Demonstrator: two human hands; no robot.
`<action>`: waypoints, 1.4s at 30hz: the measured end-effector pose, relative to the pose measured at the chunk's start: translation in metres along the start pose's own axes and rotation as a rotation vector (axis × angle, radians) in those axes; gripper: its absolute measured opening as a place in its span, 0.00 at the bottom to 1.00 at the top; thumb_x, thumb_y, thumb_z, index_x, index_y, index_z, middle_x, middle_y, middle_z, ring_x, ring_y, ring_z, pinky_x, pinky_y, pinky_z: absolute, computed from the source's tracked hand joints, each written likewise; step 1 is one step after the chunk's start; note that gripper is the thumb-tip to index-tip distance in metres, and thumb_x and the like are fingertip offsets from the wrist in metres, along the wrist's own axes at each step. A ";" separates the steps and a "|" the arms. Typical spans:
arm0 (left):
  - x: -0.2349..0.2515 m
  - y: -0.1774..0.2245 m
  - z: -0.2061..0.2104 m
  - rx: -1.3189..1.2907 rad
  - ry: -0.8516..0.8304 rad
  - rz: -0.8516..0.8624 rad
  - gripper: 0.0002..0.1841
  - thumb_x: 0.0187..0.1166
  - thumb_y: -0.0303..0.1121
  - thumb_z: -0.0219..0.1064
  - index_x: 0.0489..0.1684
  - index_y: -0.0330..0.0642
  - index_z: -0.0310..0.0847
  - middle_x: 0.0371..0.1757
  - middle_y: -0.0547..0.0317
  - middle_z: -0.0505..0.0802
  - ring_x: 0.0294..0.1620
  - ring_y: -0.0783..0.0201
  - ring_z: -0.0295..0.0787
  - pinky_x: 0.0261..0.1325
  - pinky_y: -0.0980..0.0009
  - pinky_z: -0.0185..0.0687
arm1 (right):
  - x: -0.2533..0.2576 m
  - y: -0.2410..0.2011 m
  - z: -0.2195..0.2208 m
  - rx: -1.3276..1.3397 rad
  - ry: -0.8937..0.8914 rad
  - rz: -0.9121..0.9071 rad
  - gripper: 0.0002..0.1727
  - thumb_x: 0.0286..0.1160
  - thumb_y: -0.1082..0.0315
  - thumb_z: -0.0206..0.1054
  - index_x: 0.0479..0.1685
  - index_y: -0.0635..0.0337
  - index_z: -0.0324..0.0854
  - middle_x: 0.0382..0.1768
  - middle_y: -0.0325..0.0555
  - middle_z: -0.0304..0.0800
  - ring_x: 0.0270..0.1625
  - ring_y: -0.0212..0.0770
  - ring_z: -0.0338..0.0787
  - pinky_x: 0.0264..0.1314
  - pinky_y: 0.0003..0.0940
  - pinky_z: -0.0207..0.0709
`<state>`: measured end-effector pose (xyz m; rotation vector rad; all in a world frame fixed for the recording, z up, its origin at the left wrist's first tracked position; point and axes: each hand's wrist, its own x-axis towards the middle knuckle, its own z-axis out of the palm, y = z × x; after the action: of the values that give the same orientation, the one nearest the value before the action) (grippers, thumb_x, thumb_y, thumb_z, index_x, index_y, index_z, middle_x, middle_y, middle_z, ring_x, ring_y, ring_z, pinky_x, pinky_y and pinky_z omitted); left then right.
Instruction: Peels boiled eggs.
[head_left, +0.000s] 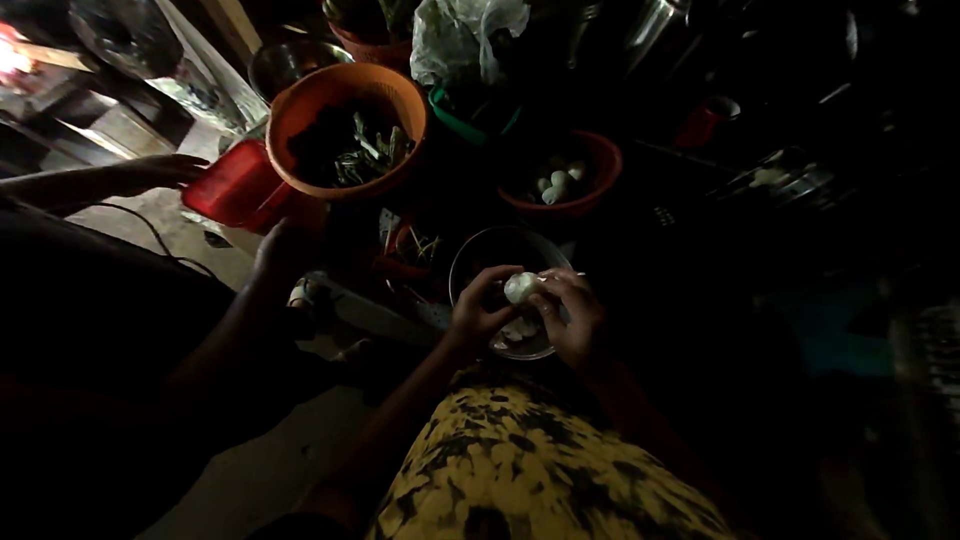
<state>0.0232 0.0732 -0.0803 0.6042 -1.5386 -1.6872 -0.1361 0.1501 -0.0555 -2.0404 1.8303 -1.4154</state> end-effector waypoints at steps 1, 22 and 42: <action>0.001 0.001 0.000 0.000 -0.005 0.013 0.26 0.72 0.23 0.74 0.72 0.33 0.77 0.62 0.50 0.90 0.55 0.67 0.91 0.61 0.67 0.90 | 0.000 -0.001 -0.001 -0.018 0.023 -0.018 0.12 0.82 0.67 0.67 0.47 0.70 0.87 0.51 0.60 0.90 0.54 0.40 0.91 0.60 0.24 0.84; -0.003 0.002 0.004 0.112 -0.012 0.036 0.26 0.70 0.23 0.76 0.71 0.34 0.79 0.67 0.50 0.86 0.60 0.65 0.88 0.61 0.68 0.89 | -0.008 0.000 -0.011 -0.053 0.064 -0.055 0.13 0.90 0.65 0.56 0.49 0.67 0.80 0.52 0.56 0.88 0.58 0.41 0.90 0.63 0.30 0.84; 0.003 0.003 0.006 0.077 0.032 0.039 0.27 0.70 0.22 0.77 0.70 0.30 0.78 0.63 0.46 0.87 0.56 0.64 0.90 0.59 0.68 0.90 | 0.010 -0.007 -0.013 -0.190 -0.076 0.022 0.12 0.86 0.67 0.59 0.42 0.69 0.82 0.48 0.60 0.85 0.51 0.47 0.88 0.55 0.32 0.84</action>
<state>0.0171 0.0746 -0.0761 0.6340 -1.5881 -1.5884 -0.1401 0.1507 -0.0382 -2.1175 2.0186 -1.1822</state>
